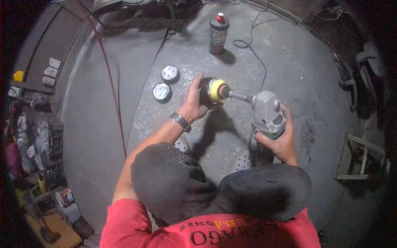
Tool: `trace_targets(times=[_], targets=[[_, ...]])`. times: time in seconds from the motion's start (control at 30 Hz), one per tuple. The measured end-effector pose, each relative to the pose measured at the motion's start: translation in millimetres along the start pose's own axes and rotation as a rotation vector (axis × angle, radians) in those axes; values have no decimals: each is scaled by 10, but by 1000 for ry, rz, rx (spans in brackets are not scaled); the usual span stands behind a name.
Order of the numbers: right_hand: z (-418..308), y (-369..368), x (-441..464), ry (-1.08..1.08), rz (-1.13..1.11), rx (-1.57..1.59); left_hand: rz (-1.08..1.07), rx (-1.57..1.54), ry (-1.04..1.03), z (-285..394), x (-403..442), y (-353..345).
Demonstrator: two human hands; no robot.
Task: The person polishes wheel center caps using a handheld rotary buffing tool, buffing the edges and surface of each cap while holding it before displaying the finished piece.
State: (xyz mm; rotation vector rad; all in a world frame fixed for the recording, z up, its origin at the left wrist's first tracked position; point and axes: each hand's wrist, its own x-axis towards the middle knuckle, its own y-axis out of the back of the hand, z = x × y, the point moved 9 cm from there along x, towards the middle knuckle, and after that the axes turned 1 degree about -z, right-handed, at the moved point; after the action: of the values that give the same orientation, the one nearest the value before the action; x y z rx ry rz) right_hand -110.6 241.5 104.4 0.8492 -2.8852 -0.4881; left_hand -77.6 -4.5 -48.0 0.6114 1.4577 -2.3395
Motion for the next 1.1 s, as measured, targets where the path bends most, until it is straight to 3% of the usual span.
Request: trace_targets(times=[0.47,0.67,1.1], targets=[[127,12,-11,-76,71,46,-31,103,-92,29,109,136],[-9,-17,-3,-8,-13,64,-47,69,-180,133,3,-27],[79,18,-23,-95,9,101,-108,35,-119,140,24,32]])
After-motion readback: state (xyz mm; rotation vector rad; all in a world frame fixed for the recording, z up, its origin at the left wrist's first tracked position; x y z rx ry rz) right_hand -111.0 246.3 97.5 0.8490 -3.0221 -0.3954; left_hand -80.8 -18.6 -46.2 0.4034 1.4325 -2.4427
